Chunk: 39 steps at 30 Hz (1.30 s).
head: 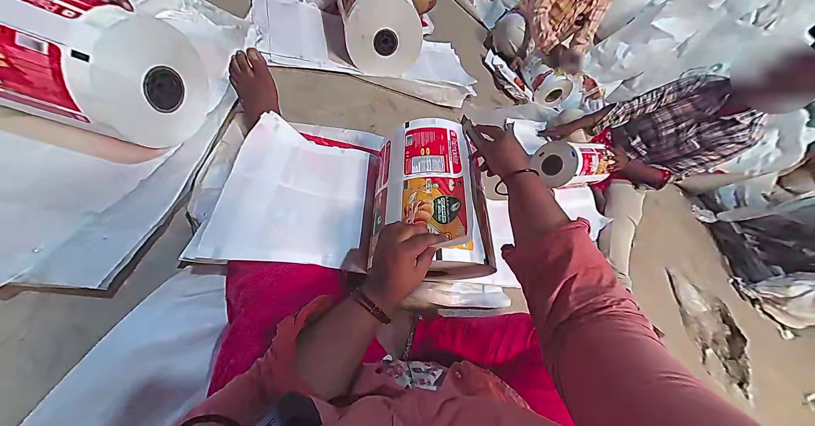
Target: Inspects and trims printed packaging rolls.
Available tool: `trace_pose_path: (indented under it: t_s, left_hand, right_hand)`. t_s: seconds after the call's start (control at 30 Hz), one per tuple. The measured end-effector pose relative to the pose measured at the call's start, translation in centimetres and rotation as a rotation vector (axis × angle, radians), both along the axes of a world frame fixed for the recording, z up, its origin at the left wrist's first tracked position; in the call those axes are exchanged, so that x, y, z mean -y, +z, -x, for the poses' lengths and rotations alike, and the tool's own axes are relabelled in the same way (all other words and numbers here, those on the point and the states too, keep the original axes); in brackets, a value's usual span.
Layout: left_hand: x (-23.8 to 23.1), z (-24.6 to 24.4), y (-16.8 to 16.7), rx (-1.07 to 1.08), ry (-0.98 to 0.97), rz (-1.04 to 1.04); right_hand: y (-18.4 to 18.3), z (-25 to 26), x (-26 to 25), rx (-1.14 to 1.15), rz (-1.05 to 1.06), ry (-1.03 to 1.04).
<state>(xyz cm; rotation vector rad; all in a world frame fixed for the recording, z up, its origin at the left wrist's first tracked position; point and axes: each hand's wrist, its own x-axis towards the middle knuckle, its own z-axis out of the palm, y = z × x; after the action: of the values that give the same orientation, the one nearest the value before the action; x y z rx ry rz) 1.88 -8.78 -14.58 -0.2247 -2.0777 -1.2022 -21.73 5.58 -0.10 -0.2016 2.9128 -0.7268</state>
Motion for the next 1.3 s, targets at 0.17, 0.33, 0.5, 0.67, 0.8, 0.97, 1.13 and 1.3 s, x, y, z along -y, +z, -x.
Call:
trace_pose_path:
  t_s: [0.17, 0.33, 0.5, 0.67, 0.8, 0.97, 1.13, 1.3]
  left_hand:
    - [-0.3, -0.1, 0.1, 0.006, 0.001, 0.001]
    - [-0.3, 0.1, 0.0, 0.007, 0.014, 0.007]
    - [-0.4, 0.1, -0.1, 0.001, 0.031, 0.018]
    - [-0.6, 0.1, 0.3, -0.007, 0.056, 0.049]
    - [0.2, -0.5, 0.9, 0.062, 0.069, -0.031]
    - [4.9, -0.9, 3.3, 0.320, 0.251, -0.555]
    - [11.9, -2.0, 1.4, 0.281, 0.453, -0.873]
    - [18.9, -6.9, -2.8, 0.669, 0.726, -0.628]
  right_hand:
    - [1.1, -0.1, 0.3, 0.006, -0.098, 0.044]
    - [2.3, -0.4, 0.6, 0.052, -0.152, 0.099]
    - [4.0, -1.2, 0.4, 0.098, -0.251, 0.224]
    - [5.8, -3.5, -0.2, 0.138, -0.360, 0.322]
    - [3.9, -8.3, -3.6, 0.109, -0.019, 0.110]
    - [-2.6, -16.7, -11.6, 0.020, 0.543, -0.263]
    - [-8.9, -19.0, -19.3, -0.002, 0.830, -0.589]
    - [-10.7, -18.7, -21.9, 0.017, 1.100, -0.724]
